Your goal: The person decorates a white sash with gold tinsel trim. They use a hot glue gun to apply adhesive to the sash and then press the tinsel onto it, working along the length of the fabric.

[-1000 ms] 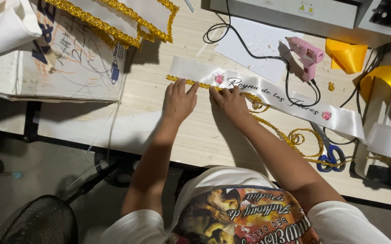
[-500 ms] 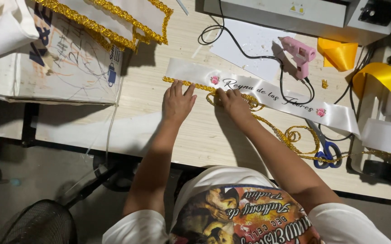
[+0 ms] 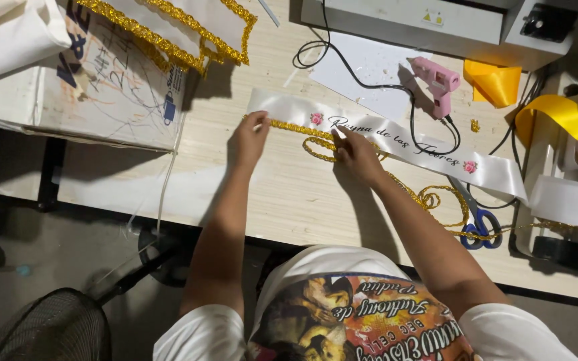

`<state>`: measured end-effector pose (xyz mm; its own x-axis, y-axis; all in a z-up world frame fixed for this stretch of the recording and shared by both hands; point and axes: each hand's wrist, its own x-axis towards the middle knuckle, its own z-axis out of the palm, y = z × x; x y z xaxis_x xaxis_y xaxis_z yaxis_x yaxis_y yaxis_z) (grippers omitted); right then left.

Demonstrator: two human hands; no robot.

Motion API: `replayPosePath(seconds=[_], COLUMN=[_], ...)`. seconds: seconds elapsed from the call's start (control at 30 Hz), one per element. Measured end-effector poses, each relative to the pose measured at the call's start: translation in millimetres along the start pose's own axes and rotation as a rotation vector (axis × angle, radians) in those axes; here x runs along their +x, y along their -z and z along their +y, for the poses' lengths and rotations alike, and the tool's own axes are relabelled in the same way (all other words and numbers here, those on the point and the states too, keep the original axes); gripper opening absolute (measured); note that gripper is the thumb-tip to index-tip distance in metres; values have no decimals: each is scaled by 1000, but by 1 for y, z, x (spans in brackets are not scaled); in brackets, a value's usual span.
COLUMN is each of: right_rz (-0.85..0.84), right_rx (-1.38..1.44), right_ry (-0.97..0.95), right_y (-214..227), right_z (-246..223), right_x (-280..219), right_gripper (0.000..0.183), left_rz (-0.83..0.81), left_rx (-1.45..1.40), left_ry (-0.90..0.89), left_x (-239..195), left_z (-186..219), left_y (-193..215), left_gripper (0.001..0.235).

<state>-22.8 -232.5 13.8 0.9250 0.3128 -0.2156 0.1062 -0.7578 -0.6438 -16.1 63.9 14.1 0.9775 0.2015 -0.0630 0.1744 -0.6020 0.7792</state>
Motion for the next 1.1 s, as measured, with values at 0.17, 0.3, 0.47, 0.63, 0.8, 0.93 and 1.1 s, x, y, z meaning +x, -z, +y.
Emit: replayPosePath(seconds=[0.17, 0.3, 0.47, 0.63, 0.8, 0.93, 1.1], right_rz=[62, 64, 68, 143, 173, 147, 212], right_rx=[468, 596, 632, 824, 986, 1059, 1180], right_ry=[-45, -149, -177, -231, -284, -495, -401], right_y=[-9, -15, -17, -8, 11, 31, 32], right_z=[37, 46, 51, 72, 75, 69, 89], right_x=[4, 6, 10, 17, 12, 0, -9], right_gripper=[30, 14, 11, 3, 4, 7, 11], left_rz=[245, 377, 313, 294, 213, 85, 281], left_rx=[-435, -857, -859, -860, -725, -8, 516], left_ry=[107, 133, 180, 180, 216, 288, -405], left_x=[21, 21, 29, 35, 24, -2, -1], left_z=[-70, -83, -95, -105, -65, 11, -9], left_y=[-39, -32, -19, -14, 5, 40, 20], left_gripper=[22, 15, 11, 9, 6, 5, 8])
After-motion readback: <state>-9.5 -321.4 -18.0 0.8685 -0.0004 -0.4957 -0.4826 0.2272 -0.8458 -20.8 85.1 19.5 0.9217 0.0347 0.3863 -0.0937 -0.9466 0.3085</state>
